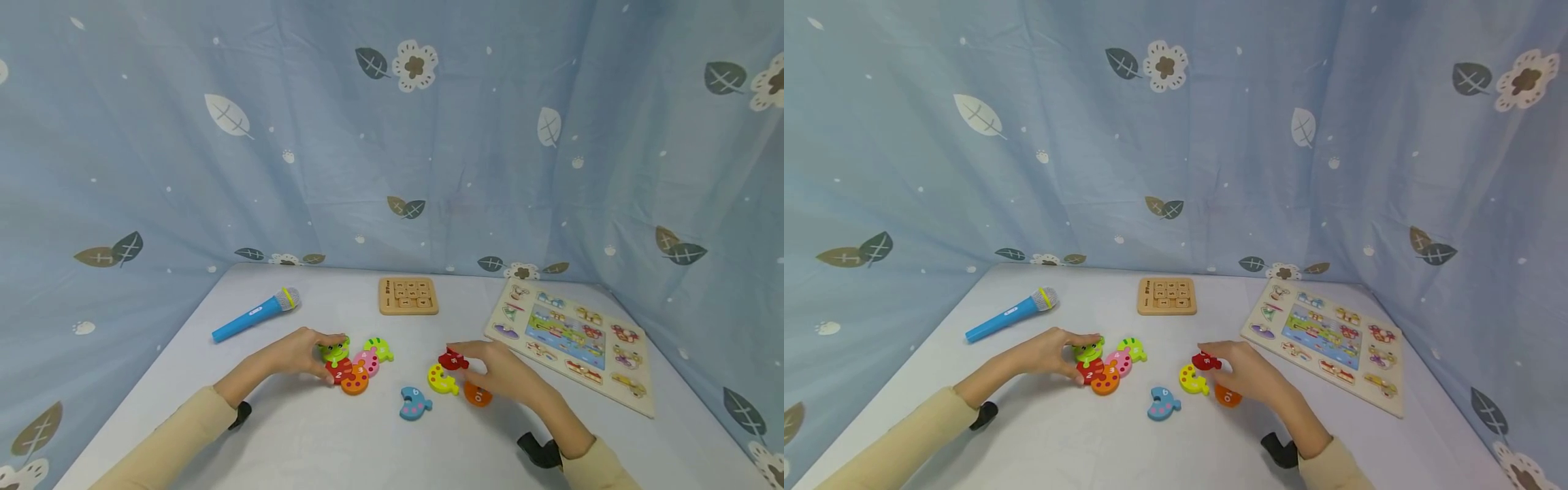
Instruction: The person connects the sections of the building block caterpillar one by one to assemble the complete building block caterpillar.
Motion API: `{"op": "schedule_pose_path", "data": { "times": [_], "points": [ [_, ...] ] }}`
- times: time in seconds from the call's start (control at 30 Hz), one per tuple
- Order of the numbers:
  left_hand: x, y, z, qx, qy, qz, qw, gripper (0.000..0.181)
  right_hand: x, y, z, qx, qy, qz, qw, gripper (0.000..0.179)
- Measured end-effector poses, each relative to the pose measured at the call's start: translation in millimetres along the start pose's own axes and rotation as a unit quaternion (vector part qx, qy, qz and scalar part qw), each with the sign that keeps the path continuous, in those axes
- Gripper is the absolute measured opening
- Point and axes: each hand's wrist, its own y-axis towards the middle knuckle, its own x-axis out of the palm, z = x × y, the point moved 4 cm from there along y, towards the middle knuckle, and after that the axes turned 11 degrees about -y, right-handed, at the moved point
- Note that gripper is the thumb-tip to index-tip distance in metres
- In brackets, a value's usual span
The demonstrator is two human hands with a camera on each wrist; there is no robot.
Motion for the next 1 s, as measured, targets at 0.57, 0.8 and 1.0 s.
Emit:
{"op": "schedule_pose_path", "data": {
  "times": [0.57, 0.8, 1.0],
  "points": [
    [-0.1, -0.7, -1.3, -0.005, -0.001, 0.001, 1.0, 0.083, 20, -5.6, -30, -0.022, 0.019, -0.044, 0.9986, 0.047],
    [-0.4, -0.4, -0.8, -0.009, 0.002, 0.002, 1.0, 0.084, 31, -2.9, -39, -0.031, 0.038, -0.058, 0.9971, 0.051],
    [-0.3, -0.3, -0.4, -0.008, 0.003, 0.001, 1.0, 0.084, 37, 1.5, -46, -0.026, 0.031, -0.066, 0.997, 0.052]
  ]
}}
